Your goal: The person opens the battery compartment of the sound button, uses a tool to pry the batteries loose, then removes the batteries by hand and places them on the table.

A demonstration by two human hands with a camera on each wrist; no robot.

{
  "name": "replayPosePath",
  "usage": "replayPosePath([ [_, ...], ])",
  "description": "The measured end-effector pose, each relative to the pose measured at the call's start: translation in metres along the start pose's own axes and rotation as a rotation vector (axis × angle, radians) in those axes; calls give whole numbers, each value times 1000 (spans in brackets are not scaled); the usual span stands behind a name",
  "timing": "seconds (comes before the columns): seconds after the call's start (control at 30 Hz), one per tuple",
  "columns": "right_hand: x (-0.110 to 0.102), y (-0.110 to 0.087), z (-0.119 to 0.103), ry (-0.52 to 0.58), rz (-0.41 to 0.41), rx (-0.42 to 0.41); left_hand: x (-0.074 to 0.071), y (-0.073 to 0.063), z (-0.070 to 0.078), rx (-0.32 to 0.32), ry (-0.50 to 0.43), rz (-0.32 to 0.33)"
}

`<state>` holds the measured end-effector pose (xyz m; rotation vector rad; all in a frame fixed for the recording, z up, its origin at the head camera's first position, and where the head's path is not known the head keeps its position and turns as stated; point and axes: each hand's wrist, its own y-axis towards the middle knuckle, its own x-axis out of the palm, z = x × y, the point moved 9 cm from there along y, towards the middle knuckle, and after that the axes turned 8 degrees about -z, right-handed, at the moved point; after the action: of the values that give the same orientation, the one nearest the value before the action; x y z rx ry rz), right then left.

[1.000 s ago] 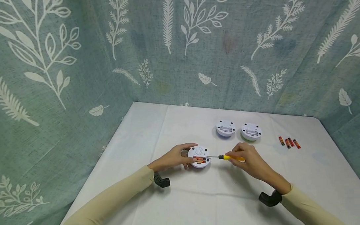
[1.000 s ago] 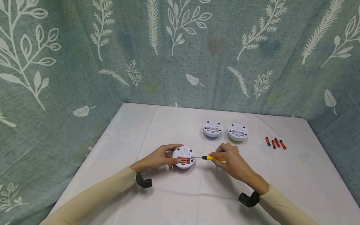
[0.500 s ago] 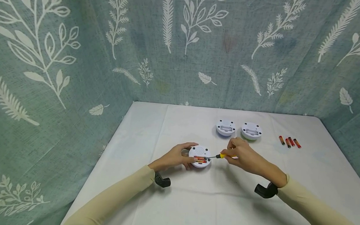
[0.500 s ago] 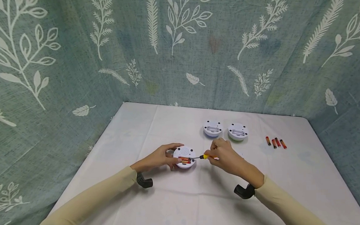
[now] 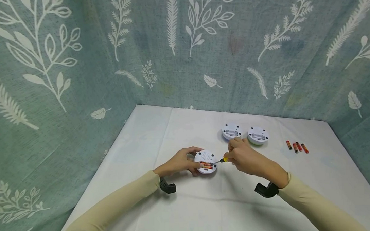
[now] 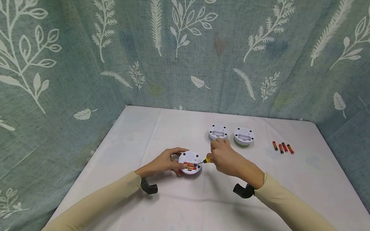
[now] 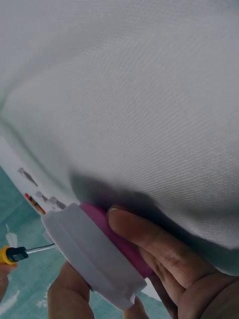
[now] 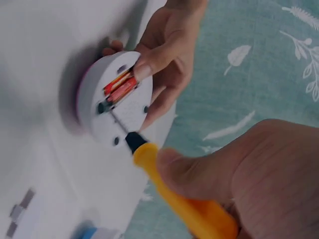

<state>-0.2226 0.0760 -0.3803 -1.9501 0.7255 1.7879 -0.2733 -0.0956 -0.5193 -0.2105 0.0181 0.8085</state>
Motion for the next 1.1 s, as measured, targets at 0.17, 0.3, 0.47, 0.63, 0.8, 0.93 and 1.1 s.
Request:
replayPosePath([
  [0.17, 2, 4, -6, -52, 5, -17, 3, 1, -2, 7, -13, -7],
  [0.3, 3, 0, 5, 23, 48, 24, 2, 1, -3, 7, -30, -6],
  [0.47, 13, -11, 23, 174, 109, 81, 0, 0, -3, 8, -69, 2],
  [0.63, 30, -22, 37, 264, 136, 136, -2, -1, -6, -17, -113, 14],
  [0.8, 46, -30, 47, 352, 153, 201, -4, -2, -10, -32, -134, 17],
  [0.93, 56, -35, 52, 423, 165, 241, -4, -2, -10, -25, -136, 18],
  [1.1, 64, -39, 56, 482, 173, 268, -3, -1, -9, -20, -140, 14],
])
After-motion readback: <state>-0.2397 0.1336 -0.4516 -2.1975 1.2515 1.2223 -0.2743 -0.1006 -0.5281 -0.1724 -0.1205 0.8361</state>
